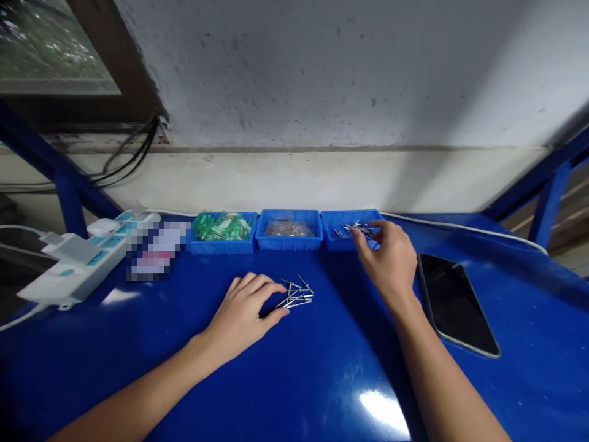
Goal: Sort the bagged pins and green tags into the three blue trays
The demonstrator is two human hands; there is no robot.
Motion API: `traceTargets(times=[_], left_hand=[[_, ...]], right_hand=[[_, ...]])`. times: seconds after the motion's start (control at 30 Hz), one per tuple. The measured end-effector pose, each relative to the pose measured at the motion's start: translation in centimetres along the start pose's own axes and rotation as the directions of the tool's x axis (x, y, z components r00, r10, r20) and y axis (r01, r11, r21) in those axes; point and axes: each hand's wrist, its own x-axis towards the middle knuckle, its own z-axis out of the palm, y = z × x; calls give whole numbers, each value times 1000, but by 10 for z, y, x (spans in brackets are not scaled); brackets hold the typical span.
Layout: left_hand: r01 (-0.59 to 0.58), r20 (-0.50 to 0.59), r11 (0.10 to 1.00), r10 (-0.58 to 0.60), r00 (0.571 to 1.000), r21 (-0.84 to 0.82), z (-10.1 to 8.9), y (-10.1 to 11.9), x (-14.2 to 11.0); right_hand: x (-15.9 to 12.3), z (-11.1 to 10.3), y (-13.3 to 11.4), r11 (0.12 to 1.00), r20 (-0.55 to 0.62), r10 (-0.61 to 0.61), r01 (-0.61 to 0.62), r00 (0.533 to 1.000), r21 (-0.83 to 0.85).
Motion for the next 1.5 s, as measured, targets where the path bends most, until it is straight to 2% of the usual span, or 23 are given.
traceTargets(times=[0.07, 0.13, 0.27, 0.33, 0.4, 0.53, 0.63, 0.77, 0.87, 1.03, 1.23, 1.43, 1.5], left_hand=[[-2, 17, 1000, 2, 1000, 17, 1, 1, -1], [-8, 32, 1000, 8, 999, 16, 0, -1, -1], [16, 18, 1000, -16, 1000, 13, -5, -8, -2], [21, 20, 999, -22, 1000, 25, -8, -11, -2], [6, 45, 999, -7, 999, 41, -11, -12, -2], [-18, 66, 1000, 17, 998, 14, -12, -13, -3], [-13, 18, 995, 15, 1000, -101, -12, -13, -2], [4, -70, 971, -21, 997, -238, -14, -14, -2], [4, -105, 960, -35, 994, -278, -17, -14, -1], [-54, -176, 961, 6, 984, -273, -18, -12, -1], [-54, -214, 952, -13, 977, -303, -19, -10, -2], [-15, -207, 969, -38, 978, -245, -16, -13, 0], [-19, -195, 977, -24, 981, -214, -13, -15, 1]], right_hand=[[-6, 2, -8, 997, 72, -26, 20, 997, 76], [-17, 4, -26, 974, 196, -128, 86, 972, 211], [-43, 10, -60, 888, 425, -382, 198, 820, 415], [-52, 12, -68, 863, 482, -440, 209, 757, 460], [-56, 13, -71, 853, 515, -471, 222, 716, 472], [-57, 11, -73, 840, 547, -503, 229, 669, 492], [-57, 9, -74, 811, 525, -529, 216, 667, 544], [-58, 6, -75, 738, 415, -572, 223, 707, 637], [-60, 6, -75, 701, 349, -590, 248, 728, 669], [-60, 6, -75, 695, 343, -631, 311, 695, 648], [-56, 0, -78, 728, 339, -606, 329, 720, 602], [-51, -6, -79, 713, 351, -685, 489, 639, 502], [-44, -9, -72, 709, 298, -687, 523, 663, 473]])
